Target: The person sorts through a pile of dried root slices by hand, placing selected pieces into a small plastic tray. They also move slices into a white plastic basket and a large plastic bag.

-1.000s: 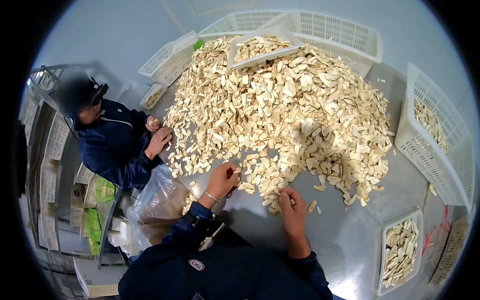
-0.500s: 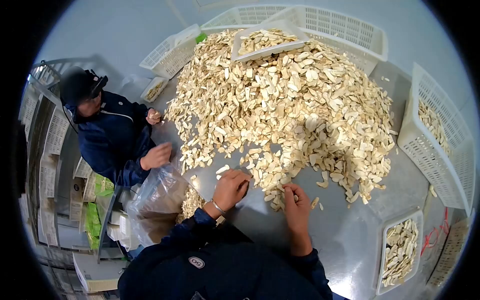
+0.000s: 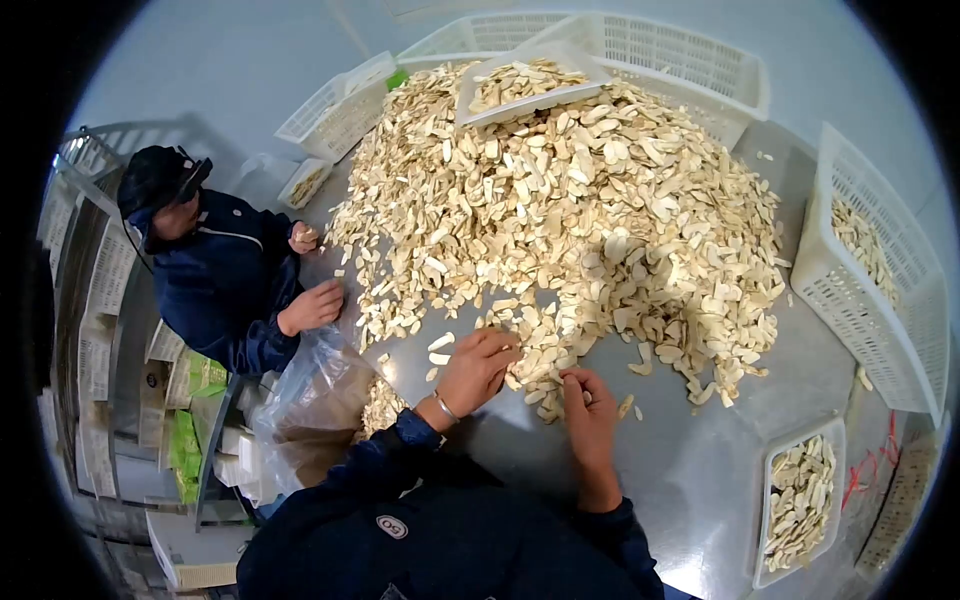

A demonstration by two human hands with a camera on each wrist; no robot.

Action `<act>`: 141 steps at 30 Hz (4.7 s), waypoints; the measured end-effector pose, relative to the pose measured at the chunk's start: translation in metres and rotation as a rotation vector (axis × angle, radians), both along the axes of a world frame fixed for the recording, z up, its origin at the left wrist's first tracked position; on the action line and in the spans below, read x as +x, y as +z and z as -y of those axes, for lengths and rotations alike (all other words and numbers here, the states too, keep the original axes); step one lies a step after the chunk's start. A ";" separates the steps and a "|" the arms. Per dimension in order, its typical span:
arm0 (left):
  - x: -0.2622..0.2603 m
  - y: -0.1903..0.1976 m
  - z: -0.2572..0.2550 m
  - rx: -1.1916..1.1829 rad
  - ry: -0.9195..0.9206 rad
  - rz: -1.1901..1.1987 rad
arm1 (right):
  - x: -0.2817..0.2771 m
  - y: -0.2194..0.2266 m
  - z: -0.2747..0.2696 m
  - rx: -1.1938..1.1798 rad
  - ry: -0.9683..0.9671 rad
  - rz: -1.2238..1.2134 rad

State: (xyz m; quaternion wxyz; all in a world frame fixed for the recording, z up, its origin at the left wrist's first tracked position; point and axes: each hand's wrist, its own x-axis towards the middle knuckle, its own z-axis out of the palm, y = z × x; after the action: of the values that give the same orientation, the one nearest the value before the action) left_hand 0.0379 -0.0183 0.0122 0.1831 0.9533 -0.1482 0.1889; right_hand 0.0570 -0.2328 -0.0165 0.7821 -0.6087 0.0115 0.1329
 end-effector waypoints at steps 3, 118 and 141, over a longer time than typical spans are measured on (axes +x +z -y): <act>-0.006 -0.006 -0.003 -0.037 0.086 -0.059 | -0.002 0.001 0.001 -0.032 -0.019 -0.019; 0.037 -0.015 -0.039 0.085 0.322 -0.147 | 0.005 0.014 0.009 0.570 0.102 -0.493; 0.032 -0.029 -0.009 -0.965 0.146 -0.543 | 0.002 0.014 0.004 0.448 0.161 -0.389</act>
State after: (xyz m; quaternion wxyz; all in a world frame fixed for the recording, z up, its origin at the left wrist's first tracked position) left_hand 0.0697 -0.0098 -0.0172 0.6168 0.7837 0.0738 -0.0048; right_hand 0.0594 -0.2373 -0.0026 0.8670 -0.3831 0.0830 0.3078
